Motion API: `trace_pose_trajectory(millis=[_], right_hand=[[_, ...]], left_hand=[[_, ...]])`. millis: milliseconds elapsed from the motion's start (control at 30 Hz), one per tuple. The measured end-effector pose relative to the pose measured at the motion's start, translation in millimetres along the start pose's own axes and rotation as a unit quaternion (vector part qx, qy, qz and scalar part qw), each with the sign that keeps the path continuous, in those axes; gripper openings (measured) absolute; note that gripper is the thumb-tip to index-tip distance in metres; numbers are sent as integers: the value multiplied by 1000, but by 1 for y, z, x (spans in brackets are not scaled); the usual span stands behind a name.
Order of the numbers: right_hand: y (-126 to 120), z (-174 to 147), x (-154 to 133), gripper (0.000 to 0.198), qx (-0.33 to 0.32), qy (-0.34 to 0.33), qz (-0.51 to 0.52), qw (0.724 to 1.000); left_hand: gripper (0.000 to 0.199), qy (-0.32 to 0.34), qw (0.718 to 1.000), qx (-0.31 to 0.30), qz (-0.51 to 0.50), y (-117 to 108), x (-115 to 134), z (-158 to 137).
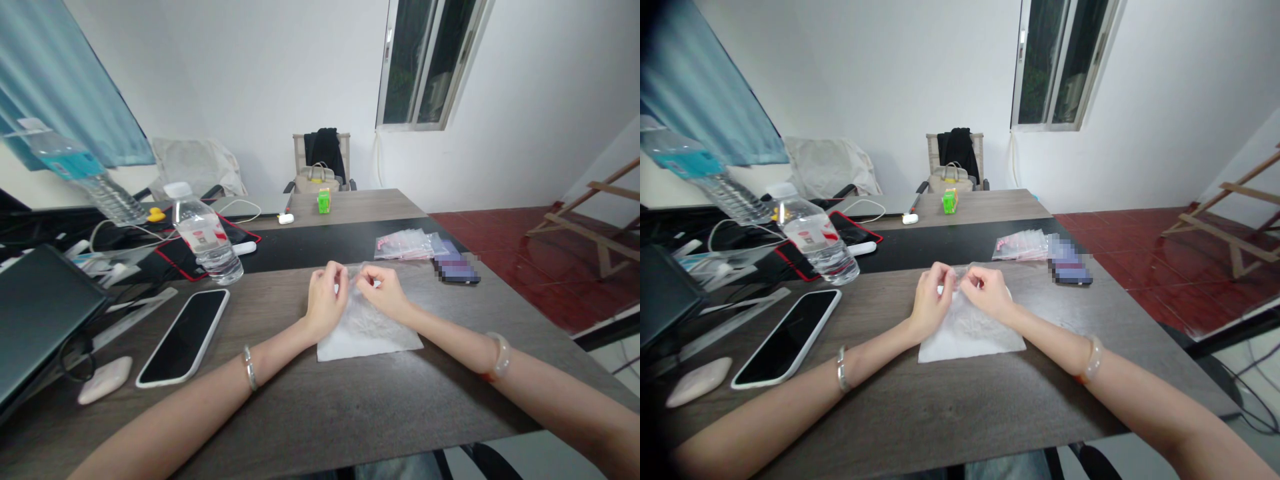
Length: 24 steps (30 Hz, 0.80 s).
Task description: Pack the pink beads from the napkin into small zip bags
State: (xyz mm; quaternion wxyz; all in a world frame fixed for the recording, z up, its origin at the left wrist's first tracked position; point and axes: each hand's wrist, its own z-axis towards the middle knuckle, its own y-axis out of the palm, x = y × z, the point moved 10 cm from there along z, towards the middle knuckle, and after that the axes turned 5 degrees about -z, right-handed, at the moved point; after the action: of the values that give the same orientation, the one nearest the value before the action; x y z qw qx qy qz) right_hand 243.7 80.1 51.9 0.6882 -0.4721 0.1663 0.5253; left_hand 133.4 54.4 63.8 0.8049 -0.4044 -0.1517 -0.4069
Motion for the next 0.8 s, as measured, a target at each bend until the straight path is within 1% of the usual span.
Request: trace_pose_trajectory(millis=[67, 167, 233, 300, 367, 400, 433, 500, 567, 667, 733, 800], right_hand=[[1, -2, -3, 28, 0, -11, -16, 1000], [-3, -3, -4, 28, 15, -21, -16, 1000], [-6, -4, -2, 29, 32, -21, -14, 999], [-9, -3, 1, 30, 44, -12, -17, 999], [-9, -3, 4, 31, 45, -4, -23, 999], [-9, -3, 4, 32, 43, -3, -24, 999], [-7, -3, 4, 33, 39, -4, -25, 999], [-6, -4, 1, 34, 36, -14, -28, 999], [-5, -5, -4, 33, 36, -28, -29, 999], [-3, -6, -8, 33, 17, -34, -17, 999], [2, -6, -6, 33, -15, -13, 9, 1000], [10, -5, 0, 32, -53, 24, 76, 995]], left_hand=[[16, -14, 1000, 18, -4, -5, -5, 1], [11, 6, 1000, 14, -8, -5, -2, 0], [2, 15, 999, 13, -34, -4, 0, 0], [10, 13, 998, 19, -64, -4, -1, -1], [9, 16, 997, 28, -66, -6, -1, -2], [8, 24, 998, 28, -54, -6, 0, -1], [11, 35, 998, 26, -37, -7, 2, -1], [20, 54, 998, 13, -3, -6, 5, -1], [28, 57, 998, 0, 20, -5, 5, -1], [38, 55, 998, -29, 31, 1, 3, -1], [38, 54, 997, -39, 27, 4, 1, -1], [34, 46, 998, -31, 28, 5, -3, -1]])
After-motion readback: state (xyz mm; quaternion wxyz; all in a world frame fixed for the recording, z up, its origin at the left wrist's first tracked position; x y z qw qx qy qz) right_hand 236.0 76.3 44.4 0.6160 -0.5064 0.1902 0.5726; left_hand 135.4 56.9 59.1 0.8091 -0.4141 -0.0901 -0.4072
